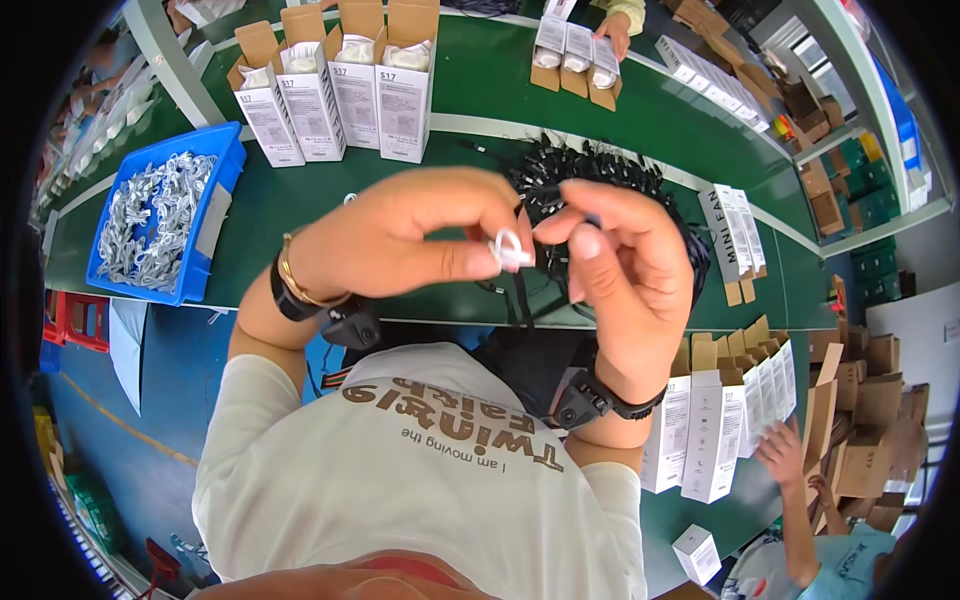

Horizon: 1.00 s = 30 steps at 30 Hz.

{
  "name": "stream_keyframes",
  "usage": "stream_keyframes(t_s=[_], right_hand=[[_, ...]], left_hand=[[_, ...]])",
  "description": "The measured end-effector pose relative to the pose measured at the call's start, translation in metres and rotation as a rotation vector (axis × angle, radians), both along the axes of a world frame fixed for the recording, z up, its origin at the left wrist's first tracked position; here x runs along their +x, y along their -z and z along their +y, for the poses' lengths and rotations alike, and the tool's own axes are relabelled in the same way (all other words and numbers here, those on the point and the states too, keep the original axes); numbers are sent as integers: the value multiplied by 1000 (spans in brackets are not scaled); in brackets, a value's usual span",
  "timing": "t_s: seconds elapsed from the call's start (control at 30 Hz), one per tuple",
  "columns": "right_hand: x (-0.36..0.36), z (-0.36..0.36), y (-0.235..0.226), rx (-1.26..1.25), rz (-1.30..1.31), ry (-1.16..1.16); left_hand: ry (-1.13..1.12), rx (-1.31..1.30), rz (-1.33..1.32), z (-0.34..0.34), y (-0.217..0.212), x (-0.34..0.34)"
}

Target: Packaging mini fans and accessories into boxes on an assembly line.

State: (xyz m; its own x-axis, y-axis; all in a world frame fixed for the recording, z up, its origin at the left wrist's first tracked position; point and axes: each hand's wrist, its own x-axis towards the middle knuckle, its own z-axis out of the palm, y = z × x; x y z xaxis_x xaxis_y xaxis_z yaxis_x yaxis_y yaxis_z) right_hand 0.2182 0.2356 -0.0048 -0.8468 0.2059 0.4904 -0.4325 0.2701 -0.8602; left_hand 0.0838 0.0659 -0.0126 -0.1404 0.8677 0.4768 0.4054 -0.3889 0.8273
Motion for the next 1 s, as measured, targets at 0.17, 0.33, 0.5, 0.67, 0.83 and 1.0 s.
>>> stream_keyframes(t_s=[0.17, 0.33, 0.5, 0.67, 0.83, 1.0], right_hand=[[-23, -19, 14, -264, 193, 158], [-9, 14, 41, -226, -160, -424], [-4, 13, 35, -366, 178, -252], [-8, -2, 30, -1027, 400, 22], [-15, 14, 76, -1007, 363, -370], [-17, 2, 103, -976, 363, -177]], left_hand=[[-49, 137, -204, 14, -31, 5], [-289, 333, -380, -1, -71, 3], [-516, 569, -401, -47, -11, -23], [-434, 152, -683, -62, 96, 18], [-411, -36, -999, -54, 140, 40], [-391, 207, -1054, -58, 144, 35]])
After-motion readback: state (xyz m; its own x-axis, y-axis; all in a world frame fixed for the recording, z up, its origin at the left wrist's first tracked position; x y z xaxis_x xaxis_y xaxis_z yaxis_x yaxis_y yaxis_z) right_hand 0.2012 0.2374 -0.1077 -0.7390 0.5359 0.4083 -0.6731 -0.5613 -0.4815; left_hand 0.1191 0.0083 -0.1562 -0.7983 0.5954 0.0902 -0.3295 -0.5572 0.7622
